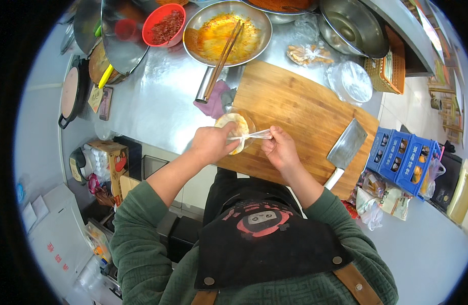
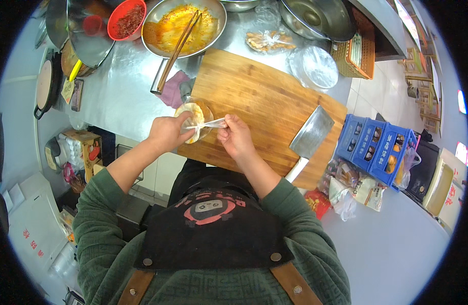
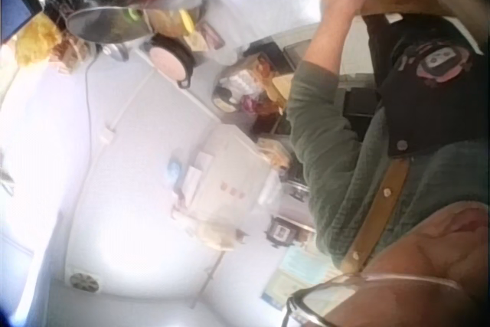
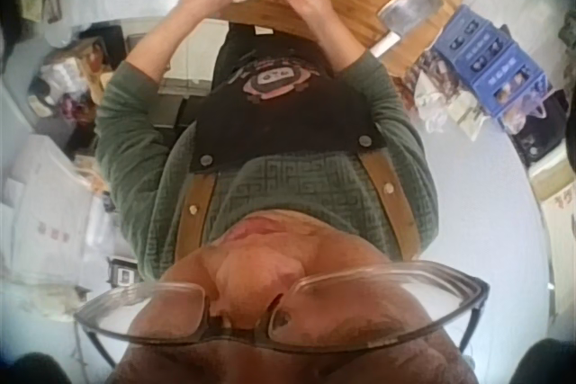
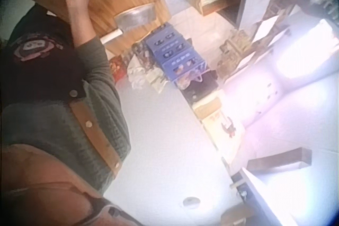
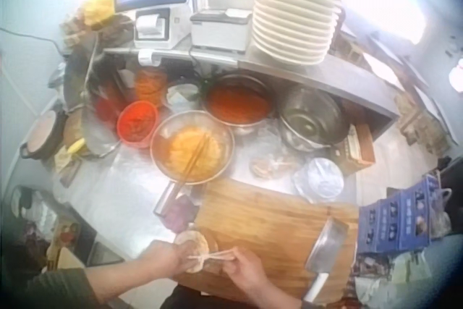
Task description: The person assembles a flatbread wrap by adding cooked meat and sauce, then wraps it in plastic and hands it to a customer. They then prepare a second container with meat and vegetables, and finally mix a white batter in a bowl.
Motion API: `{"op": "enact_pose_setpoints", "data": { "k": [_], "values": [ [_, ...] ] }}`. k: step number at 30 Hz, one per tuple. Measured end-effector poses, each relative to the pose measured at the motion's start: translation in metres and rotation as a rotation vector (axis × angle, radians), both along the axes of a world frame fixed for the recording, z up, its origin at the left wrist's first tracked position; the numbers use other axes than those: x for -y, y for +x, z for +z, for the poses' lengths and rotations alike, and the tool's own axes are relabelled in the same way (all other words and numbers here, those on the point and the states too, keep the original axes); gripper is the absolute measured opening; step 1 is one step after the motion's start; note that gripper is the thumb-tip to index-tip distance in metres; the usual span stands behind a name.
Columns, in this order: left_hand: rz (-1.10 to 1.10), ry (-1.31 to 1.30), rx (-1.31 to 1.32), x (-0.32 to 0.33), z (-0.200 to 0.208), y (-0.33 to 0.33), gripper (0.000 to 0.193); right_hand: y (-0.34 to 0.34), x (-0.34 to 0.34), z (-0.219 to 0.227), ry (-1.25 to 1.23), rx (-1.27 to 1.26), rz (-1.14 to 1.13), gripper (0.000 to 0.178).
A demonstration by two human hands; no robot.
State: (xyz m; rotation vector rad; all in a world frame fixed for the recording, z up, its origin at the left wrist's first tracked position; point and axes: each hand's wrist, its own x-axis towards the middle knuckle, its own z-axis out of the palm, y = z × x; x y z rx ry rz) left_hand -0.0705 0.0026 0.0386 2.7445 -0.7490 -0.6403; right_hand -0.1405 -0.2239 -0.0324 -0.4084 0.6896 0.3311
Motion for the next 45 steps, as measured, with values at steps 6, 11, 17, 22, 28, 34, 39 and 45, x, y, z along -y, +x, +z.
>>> {"op": "enact_pose_setpoints", "data": {
  "k": [6,11,17,22,28,34,39,45],
  "values": [
    [-0.073,-0.093,0.122,-0.005,-0.009,0.000,0.043,0.000,0.012,-0.005,-0.034,0.142,0.081,0.011],
    [-0.096,-0.264,0.231,-0.003,-0.020,-0.006,0.046,0.000,0.022,0.003,-0.333,0.278,0.337,0.013],
    [-0.073,-0.147,0.197,0.010,-0.025,-0.015,0.056,-0.010,0.010,0.020,-0.320,0.378,0.371,0.013],
    [-0.045,-0.150,0.183,0.018,-0.024,-0.015,0.064,-0.011,0.003,0.024,-0.430,0.444,0.317,0.011],
    [0.040,-0.173,0.164,0.024,-0.030,-0.022,0.064,-0.011,-0.001,0.004,-1.134,0.469,0.669,0.014],
    [0.015,-0.333,0.242,0.027,-0.033,-0.033,0.043,-0.010,-0.009,0.009,-1.410,0.739,0.621,0.016],
    [0.068,-0.364,0.223,0.032,-0.037,-0.036,0.040,-0.010,0.000,0.007,-1.160,0.564,0.574,0.016],
    [0.070,-0.342,0.223,0.033,-0.037,-0.034,0.042,-0.010,0.009,-0.010,-0.818,0.503,0.529,0.015]
  ]
}}
